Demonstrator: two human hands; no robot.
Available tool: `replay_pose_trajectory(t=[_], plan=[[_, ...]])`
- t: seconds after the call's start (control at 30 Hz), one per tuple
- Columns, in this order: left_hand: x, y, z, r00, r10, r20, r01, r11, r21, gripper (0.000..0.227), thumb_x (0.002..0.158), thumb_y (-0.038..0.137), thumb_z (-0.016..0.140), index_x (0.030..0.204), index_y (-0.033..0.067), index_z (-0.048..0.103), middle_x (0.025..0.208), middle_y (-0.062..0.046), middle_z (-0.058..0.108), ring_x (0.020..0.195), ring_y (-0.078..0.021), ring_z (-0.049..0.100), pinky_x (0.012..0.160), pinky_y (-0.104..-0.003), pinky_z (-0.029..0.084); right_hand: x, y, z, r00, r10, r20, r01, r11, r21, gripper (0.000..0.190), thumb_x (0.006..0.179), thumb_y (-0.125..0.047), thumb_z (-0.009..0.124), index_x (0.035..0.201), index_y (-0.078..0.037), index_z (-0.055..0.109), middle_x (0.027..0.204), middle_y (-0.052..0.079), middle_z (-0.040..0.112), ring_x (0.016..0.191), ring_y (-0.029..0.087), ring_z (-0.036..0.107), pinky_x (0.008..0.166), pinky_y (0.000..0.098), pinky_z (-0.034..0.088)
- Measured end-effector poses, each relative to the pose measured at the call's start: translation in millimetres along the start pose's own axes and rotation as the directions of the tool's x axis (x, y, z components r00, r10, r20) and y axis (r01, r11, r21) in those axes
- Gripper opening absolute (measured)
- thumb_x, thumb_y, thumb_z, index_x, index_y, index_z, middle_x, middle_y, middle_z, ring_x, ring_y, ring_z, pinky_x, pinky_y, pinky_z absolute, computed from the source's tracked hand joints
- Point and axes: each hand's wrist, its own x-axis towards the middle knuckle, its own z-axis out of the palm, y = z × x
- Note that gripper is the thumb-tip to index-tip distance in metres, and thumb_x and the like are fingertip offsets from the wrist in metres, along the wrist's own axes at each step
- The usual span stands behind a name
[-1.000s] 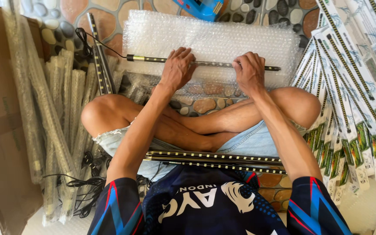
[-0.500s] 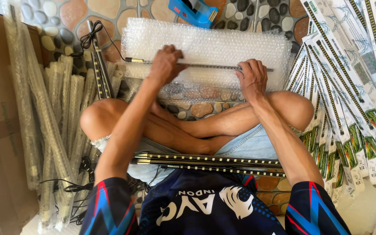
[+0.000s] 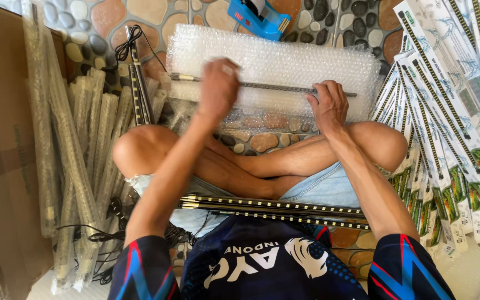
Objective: The person takes a long LED light strip and slides it into a narrow cardboard sleeve by hand. They then insert the sleeved strip into a protective bubble wrap tube and seal the end with tape using a hand-held dispenser.
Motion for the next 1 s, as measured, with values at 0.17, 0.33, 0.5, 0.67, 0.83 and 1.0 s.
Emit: replay_pose_trajectory(t=[0.17, 0.33, 0.5, 0.67, 0.83, 1.0], plan=[[-22, 53, 83, 0.995, 0.059, 0.079, -0.042, 0.979, -0.200, 0.026, 0.100, 0.037, 0.070, 0.112, 0.0171, 0.059, 0.104, -0.003, 0.048, 0.106, -0.0245, 0.051, 0.101, -0.044, 0.038, 2, 10, 2, 0.993, -0.063, -0.102, 0.068, 0.997, 0.048, 0.033, 0.096, -0.037, 0.085, 0.111, -0.010, 0.073, 0.105, 0.005, 0.053, 0.100, 0.031, 0.058, 0.082, 0.0454, 0.050], [-8, 42, 89, 0.996, 0.087, 0.001, -0.083, 0.952, -0.295, 0.047, 0.088, 0.054, 0.077, 0.105, 0.0155, 0.054, 0.100, -0.004, 0.046, 0.100, -0.0284, 0.051, 0.093, -0.045, 0.039, 12, 33, 11, 0.999, -0.003, 0.055, -0.009, 0.975, 0.223, 0.038, 0.100, -0.049, 0.078, 0.113, -0.014, 0.072, 0.103, 0.005, 0.055, 0.103, 0.032, 0.058, 0.089, 0.0477, 0.042], [-3, 43, 83, 0.989, 0.095, 0.111, -0.060, 0.956, -0.286, 0.060, 0.083, 0.065, 0.078, 0.100, 0.0125, 0.056, 0.099, -0.006, 0.048, 0.098, -0.0318, 0.051, 0.087, -0.048, 0.039, 8, 52, 28, 0.989, 0.026, 0.146, -0.077, 0.931, 0.358, 0.042, 0.099, -0.054, 0.080, 0.107, -0.014, 0.070, 0.099, 0.006, 0.061, 0.103, 0.035, 0.061, 0.089, 0.0496, 0.043], [11, 36, 100, 0.990, 0.137, -0.044, -0.143, 0.954, -0.262, 0.059, 0.092, 0.072, 0.066, 0.091, 0.0132, 0.056, 0.087, -0.006, 0.048, 0.091, -0.0294, 0.051, 0.096, -0.049, 0.034, 19, 41, 15, 0.999, 0.015, 0.036, -0.021, 0.984, 0.177, 0.034, 0.103, -0.052, 0.076, 0.100, -0.018, 0.073, 0.112, 0.003, 0.055, 0.112, 0.032, 0.056, 0.093, 0.0490, 0.041], [33, 33, 106, 0.994, 0.092, -0.056, -0.105, 0.941, -0.321, 0.065, 0.085, 0.075, 0.072, 0.090, 0.0117, 0.059, 0.086, -0.008, 0.053, 0.092, -0.0300, 0.053, 0.096, -0.049, 0.035, 30, -8, 19, 0.986, -0.117, -0.117, 0.133, 0.982, 0.136, 0.024, 0.108, -0.032, 0.067, 0.118, -0.011, 0.074, 0.118, 0.010, 0.062, 0.113, 0.032, 0.062, 0.094, 0.0465, 0.043], [42, 53, 108, 0.983, 0.114, -0.144, -0.138, 0.975, -0.173, 0.048, 0.090, 0.057, 0.078, 0.094, 0.0161, 0.053, 0.088, -0.004, 0.046, 0.091, -0.0298, 0.050, 0.088, -0.048, 0.037, 46, -7, 37, 0.975, -0.153, -0.164, 0.181, 0.968, 0.172, 0.046, 0.107, -0.042, 0.069, 0.134, -0.006, 0.071, 0.129, 0.018, 0.066, 0.121, 0.037, 0.064, 0.104, 0.0491, 0.046]])
